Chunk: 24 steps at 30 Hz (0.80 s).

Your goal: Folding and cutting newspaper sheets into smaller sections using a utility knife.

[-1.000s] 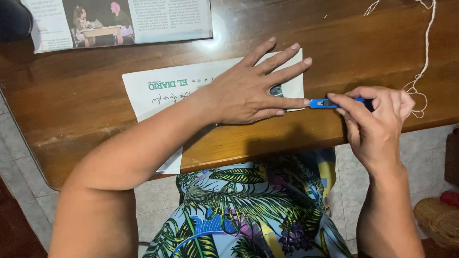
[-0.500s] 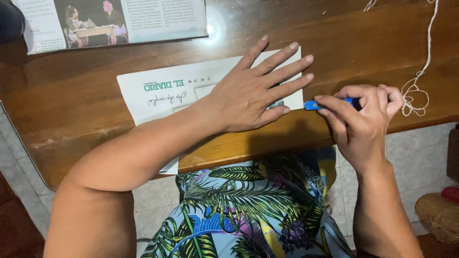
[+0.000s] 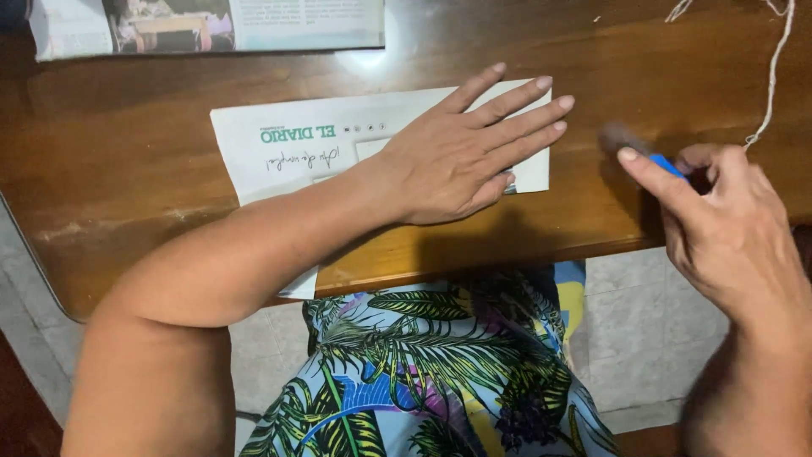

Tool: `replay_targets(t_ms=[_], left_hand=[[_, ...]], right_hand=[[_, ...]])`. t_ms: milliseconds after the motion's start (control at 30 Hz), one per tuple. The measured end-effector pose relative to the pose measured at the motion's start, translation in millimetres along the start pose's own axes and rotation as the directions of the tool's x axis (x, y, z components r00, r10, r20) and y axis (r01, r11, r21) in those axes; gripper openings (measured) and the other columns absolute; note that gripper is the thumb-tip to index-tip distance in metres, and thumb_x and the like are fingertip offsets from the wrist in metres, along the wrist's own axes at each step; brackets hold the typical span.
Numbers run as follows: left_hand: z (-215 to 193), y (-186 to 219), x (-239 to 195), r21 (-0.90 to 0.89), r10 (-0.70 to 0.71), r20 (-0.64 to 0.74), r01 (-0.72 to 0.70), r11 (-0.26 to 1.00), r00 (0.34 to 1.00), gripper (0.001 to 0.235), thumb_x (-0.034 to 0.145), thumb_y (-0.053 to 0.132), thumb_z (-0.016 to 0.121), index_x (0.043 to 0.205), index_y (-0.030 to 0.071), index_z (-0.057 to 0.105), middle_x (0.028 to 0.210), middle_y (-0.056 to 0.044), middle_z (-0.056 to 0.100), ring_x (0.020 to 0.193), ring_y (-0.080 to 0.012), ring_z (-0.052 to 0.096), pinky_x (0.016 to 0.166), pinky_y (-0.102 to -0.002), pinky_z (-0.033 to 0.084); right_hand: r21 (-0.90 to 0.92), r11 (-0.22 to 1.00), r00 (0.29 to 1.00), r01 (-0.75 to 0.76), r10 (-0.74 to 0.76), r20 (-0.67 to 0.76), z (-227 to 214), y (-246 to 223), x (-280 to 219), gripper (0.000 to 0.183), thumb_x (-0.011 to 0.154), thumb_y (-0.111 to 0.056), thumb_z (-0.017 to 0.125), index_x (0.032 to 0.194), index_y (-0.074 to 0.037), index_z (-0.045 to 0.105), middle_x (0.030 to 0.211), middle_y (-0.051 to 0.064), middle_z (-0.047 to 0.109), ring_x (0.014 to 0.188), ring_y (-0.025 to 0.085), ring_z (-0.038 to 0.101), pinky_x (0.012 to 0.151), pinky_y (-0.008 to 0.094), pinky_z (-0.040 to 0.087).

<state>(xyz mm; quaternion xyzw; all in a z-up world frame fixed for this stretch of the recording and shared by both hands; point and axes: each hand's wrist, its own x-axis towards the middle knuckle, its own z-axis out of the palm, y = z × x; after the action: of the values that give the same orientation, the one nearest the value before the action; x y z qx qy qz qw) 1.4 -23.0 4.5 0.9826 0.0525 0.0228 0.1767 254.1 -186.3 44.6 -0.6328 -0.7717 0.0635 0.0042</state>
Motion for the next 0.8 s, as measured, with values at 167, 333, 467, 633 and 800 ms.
replay_targets(t_ms=[167, 333, 467, 633, 800], left_hand=[[5, -3, -4, -0.038, 0.016, -0.04, -0.018, 0.999, 0.999, 0.058, 0.102, 0.022, 0.052, 0.145, 0.006, 0.016, 0.15, -0.009, 0.012, 0.139, -0.0248, 0.01, 0.114, -0.046, 0.006], [18, -8, -8, -0.105, 0.026, -0.157, -0.042, 0.994, 0.987, 0.052, 0.105, 0.015, 0.054, 0.143, 0.005, 0.02, 0.148, -0.015, 0.014, 0.141, -0.0251, 0.016, 0.118, -0.04, 0.012], [21, -11, -4, -0.224, -0.003, -0.085, -0.016, 0.974, 0.996, 0.049, 0.099, 0.013, 0.044, 0.142, 0.001, 0.024, 0.147, -0.015, 0.009, 0.138, -0.0233, 0.008, 0.114, -0.037, 0.007], [52, -25, 3, -0.157, 0.141, -0.373, -0.212, 0.965, 0.917, 0.033, 0.105, 0.018, 0.036, 0.126, -0.002, 0.051, 0.144, -0.017, 0.021, 0.135, -0.0306, 0.023, 0.113, -0.044, 0.018], [57, -26, 8, -0.114, 0.16, -0.375, -0.217, 0.969, 0.913, 0.036, 0.098, 0.018, 0.043, 0.126, -0.004, 0.051, 0.14, -0.02, 0.031, 0.131, -0.0315, 0.025, 0.11, -0.043, 0.017]], right_hand=[[-0.246, 0.96, 0.989, 0.133, -0.112, 0.097, -8, 0, 16, 0.052, 0.096, -0.02, 0.057, 0.147, -0.02, 0.045, 0.101, 0.007, 0.054, 0.062, 0.025, 0.055, 0.052, 0.038, 0.048], [-0.167, 0.962, 0.957, 0.215, -0.173, 0.234, -7, 9, 34, 0.061, 0.092, -0.013, 0.051, 0.15, -0.016, 0.031, 0.094, 0.014, 0.052, 0.079, 0.027, 0.049, 0.064, 0.039, 0.047], [-0.071, 0.974, 0.921, 0.214, -0.177, 0.348, -8, 4, 38, 0.06, 0.091, -0.011, 0.046, 0.146, -0.03, 0.028, 0.091, 0.006, 0.038, 0.049, 0.013, 0.037, 0.03, 0.021, 0.037], [-0.244, 0.874, 0.824, 0.421, -0.255, 0.507, -21, -26, 59, 0.093, 0.067, 0.01, 0.051, 0.141, -0.041, 0.027, 0.091, -0.009, 0.048, 0.078, 0.007, 0.058, 0.034, 0.023, 0.051], [-0.322, 0.689, 0.759, 0.65, -0.569, 0.315, -24, -47, 83, 0.056, 0.086, -0.003, 0.051, 0.134, -0.031, 0.045, 0.083, -0.005, 0.053, 0.068, 0.014, 0.051, 0.06, 0.026, 0.044]])
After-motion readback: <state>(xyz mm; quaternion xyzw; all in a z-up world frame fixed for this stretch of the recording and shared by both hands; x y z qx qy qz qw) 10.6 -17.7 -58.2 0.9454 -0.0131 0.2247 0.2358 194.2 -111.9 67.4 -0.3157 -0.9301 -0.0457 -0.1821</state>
